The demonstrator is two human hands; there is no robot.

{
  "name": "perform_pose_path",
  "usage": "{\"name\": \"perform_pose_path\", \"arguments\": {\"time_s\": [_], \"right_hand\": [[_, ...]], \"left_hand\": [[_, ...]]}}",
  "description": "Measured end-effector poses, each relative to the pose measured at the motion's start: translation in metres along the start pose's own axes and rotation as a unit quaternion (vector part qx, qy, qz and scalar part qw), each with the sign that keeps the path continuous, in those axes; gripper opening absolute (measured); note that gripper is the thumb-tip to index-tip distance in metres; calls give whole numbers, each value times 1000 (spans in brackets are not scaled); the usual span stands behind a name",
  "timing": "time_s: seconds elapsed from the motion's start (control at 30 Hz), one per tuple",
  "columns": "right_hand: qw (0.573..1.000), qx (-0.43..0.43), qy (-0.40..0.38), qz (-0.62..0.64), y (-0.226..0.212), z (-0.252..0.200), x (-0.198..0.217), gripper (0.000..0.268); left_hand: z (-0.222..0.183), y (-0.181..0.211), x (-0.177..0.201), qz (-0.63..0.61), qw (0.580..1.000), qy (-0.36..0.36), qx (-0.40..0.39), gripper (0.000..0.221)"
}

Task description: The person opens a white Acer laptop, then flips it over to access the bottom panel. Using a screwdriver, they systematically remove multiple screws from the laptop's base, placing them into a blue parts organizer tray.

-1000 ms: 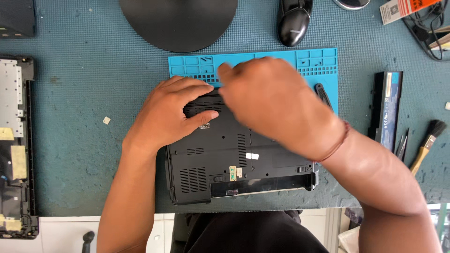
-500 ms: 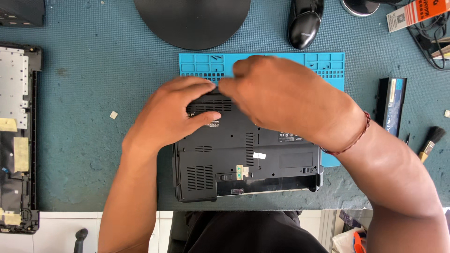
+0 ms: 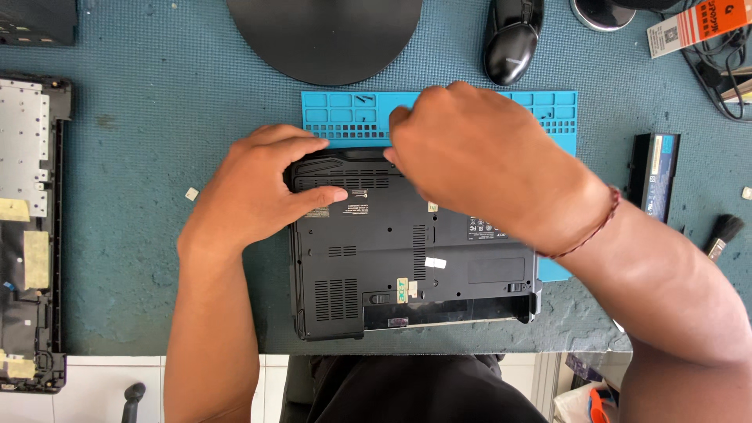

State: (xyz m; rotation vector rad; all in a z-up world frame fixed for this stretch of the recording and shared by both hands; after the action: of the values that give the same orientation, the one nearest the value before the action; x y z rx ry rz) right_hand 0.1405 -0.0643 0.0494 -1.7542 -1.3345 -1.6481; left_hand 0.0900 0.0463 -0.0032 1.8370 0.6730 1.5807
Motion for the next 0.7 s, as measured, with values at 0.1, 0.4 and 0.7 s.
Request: {"name": "perform_pose_path", "arguments": {"time_s": [0.1,0.4,0.7], "right_hand": [[992,-22,-117,36,-4,3,-7,24],[993,108,-40,4,-20,-4,1,20],[998,64,-23,4,-20,4,-1,19]], "left_hand": [[-1,0,1,-2,1000,8,-10,57],[-3,3,11,3,995,55,-79,24],[-2,-29,8,-131,983,119,58,11]]}}
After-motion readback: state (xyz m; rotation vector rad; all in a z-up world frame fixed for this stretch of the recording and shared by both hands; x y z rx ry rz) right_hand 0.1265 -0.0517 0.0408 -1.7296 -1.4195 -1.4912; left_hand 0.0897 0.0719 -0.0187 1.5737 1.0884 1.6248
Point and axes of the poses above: each hand's wrist, its own z-axis towards the middle knuckle, its own x-axis out of the back of the hand, y = z × x, the point moved 10 cm from there along z, towards the middle knuckle, and after that the axes turned 10 degrees about -x, right-handed, at the moved point
